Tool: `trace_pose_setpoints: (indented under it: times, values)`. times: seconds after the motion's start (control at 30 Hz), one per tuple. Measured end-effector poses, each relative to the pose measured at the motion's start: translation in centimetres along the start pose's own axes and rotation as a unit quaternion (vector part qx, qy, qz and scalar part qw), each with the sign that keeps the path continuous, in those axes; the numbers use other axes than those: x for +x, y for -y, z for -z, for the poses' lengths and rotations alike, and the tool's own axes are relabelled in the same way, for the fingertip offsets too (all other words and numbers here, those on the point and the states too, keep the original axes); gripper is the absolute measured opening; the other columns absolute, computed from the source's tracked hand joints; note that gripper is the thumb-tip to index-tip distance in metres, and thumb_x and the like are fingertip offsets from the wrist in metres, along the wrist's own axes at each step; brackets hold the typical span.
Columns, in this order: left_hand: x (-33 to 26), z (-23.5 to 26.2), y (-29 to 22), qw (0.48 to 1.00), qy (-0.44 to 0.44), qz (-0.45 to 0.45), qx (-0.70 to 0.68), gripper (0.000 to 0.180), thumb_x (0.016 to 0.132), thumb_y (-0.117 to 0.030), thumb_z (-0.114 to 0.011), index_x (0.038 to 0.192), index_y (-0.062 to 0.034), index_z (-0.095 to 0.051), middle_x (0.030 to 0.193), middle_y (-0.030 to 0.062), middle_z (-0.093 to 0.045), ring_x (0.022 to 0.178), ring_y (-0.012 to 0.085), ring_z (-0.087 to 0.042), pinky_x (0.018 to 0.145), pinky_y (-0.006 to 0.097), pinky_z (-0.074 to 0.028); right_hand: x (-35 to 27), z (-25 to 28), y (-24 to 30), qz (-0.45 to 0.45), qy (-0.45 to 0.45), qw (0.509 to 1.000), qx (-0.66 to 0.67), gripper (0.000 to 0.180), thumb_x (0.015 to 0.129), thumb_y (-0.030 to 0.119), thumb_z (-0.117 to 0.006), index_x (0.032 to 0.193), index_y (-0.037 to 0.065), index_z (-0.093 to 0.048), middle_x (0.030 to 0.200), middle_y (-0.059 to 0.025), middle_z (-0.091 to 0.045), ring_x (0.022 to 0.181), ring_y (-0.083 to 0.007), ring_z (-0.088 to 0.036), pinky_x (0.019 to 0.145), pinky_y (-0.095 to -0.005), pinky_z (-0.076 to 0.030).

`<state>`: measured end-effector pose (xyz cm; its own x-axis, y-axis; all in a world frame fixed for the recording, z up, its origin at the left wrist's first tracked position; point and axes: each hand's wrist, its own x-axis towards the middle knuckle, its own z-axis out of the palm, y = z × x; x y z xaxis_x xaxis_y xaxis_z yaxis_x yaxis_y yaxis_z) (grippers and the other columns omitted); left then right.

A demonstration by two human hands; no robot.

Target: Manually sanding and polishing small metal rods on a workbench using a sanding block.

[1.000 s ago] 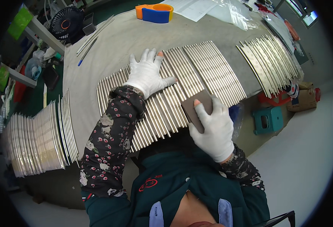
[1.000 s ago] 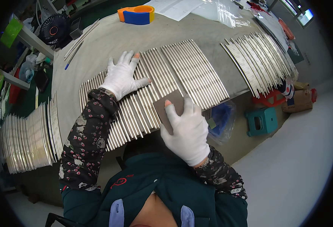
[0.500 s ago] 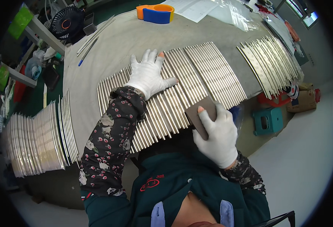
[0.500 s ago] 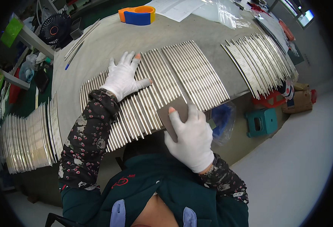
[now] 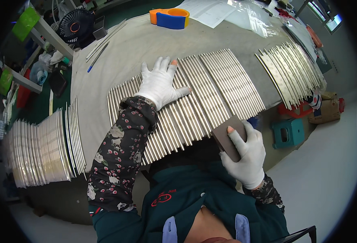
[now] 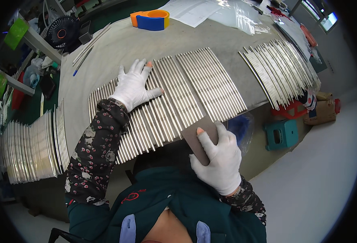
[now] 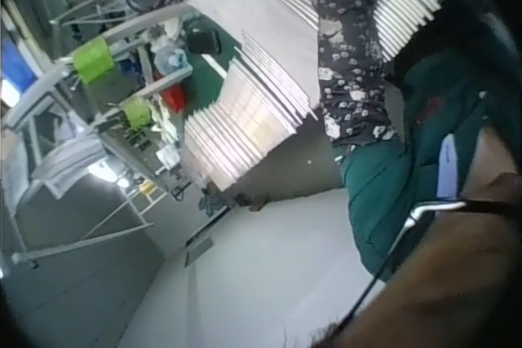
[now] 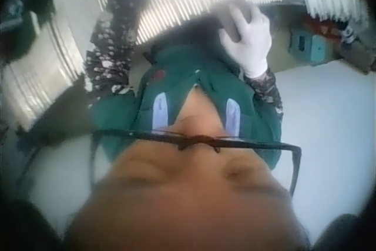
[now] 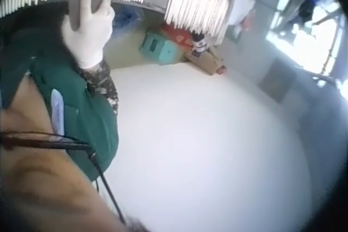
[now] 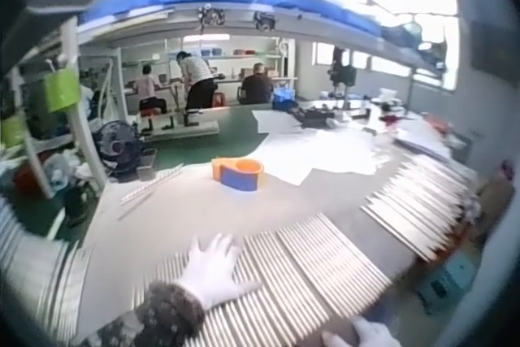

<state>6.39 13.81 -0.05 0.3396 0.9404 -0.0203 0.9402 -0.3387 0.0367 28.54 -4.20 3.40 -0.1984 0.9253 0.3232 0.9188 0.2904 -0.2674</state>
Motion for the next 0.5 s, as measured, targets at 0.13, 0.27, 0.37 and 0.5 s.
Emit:
trace_pose_setpoints:
  times: [0.13, 0.27, 0.37, 0.5]
  values:
    - [-0.3, 0.1, 0.2, 1.000, 0.001, 0.004, 0.008, 0.094, 0.079, -0.072, -0.047, 0.143, -0.0050, -0.033, 0.149, 0.0161, -0.030, 0.141, 0.0283, -0.023, 0.111, 0.060, -0.013, 0.5, -0.4, 0.6, 0.014, 0.012, 1.000, 0.002, 0.059, 0.059, 0.022, -0.076, 0.115, 0.013, -0.061, 0.120, -0.0234, -0.050, 0.099, -0.0365, -0.054, 0.076, -0.0414, -0.051]
    - [0.1, 0.0, 0.1, 1.000, 0.000, -0.002, 0.010, 0.097, 0.078, -0.075, -0.046, 0.144, -0.0051, -0.031, 0.149, 0.0162, -0.030, 0.141, 0.0284, -0.023, 0.111, 0.060, -0.013, 3.4, -2.2, 1.6, 0.021, 0.007, 0.999, -0.035, 0.052, 0.066, 0.025, -0.072, 0.114, 0.011, -0.061, 0.118, -0.0253, -0.050, 0.091, -0.0352, -0.056, 0.068, -0.0404, -0.053]
    - [0.4, -0.1, -0.3, 1.000, -0.006, -0.007, 0.009, 0.098, 0.077, -0.076, -0.046, 0.144, -0.0053, -0.031, 0.149, 0.0162, -0.030, 0.141, 0.0284, -0.023, 0.111, 0.060, -0.013, 5.0, -3.1, 1.1, 0.034, -0.009, 0.999, -0.039, 0.051, 0.066, 0.026, -0.072, 0.113, 0.010, -0.061, 0.114, -0.0227, -0.051, 0.090, -0.0348, -0.057, 0.067, -0.0396, -0.053]
    - [-0.1, -0.2, 0.3, 1.000, 0.001, 0.007, 0.005, 0.097, 0.077, -0.075, -0.047, 0.143, -0.0052, -0.032, 0.149, 0.0162, -0.030, 0.141, 0.0284, -0.023, 0.111, 0.060, -0.013, 2.0, -0.1, -0.2, 0.038, 0.043, 0.998, 0.006, 0.055, 0.060, 0.022, -0.075, 0.112, 0.011, -0.062, 0.115, -0.0228, -0.051, 0.092, -0.0351, -0.057, 0.069, -0.0401, -0.052]
